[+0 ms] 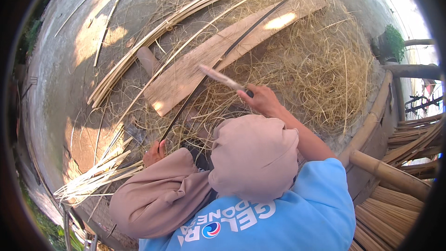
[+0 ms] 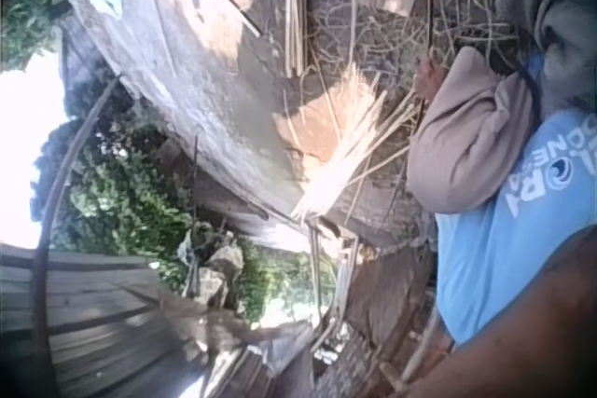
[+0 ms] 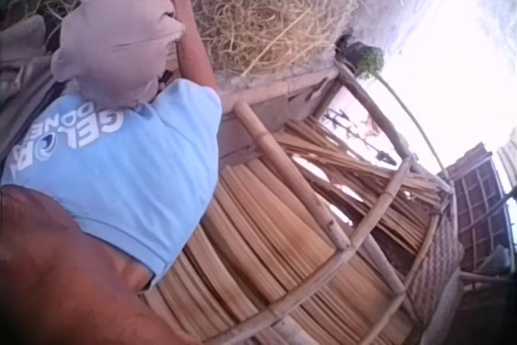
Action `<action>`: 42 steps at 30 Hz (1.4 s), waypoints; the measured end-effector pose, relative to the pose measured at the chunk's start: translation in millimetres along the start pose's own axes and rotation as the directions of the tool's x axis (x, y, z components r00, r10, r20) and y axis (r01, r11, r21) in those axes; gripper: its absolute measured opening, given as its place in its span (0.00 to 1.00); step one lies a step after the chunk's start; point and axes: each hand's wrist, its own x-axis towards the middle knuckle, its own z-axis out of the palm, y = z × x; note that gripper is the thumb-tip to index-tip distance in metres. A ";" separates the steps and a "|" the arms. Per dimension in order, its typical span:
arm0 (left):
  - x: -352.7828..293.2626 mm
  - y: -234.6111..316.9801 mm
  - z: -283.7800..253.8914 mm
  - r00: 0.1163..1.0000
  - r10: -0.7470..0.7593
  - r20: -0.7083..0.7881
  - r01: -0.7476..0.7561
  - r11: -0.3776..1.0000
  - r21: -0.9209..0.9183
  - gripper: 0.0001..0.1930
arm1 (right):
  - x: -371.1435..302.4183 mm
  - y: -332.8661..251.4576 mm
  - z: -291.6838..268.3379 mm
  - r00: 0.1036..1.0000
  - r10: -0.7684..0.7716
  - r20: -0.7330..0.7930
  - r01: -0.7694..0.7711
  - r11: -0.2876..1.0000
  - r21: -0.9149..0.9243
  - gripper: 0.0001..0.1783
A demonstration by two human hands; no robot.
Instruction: The person splits long bamboo strips into thinner pieces using a knife on a wooden board. They repeatedly position the strips, split them, and place the finished pieces aside.
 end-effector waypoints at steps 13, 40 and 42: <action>4.2 23.2 14.6 0.999 -0.023 0.028 0.023 1.000 -0.016 0.24 | 36.2 42.7 -32.2 0.986 0.161 -0.033 -0.164 0.972 -0.166 0.32; -19.7 -1.9 -11.9 0.988 -0.039 0.147 0.030 0.998 0.061 0.17 | 137.2 223.8 -152.1 0.578 0.696 -0.426 -0.626 0.713 0.316 0.40; -21.1 -4.0 -20.0 0.993 -0.028 0.114 0.021 0.998 0.060 0.17 | 131.4 224.0 -154.1 0.569 0.702 -0.427 -0.491 0.707 0.509 0.39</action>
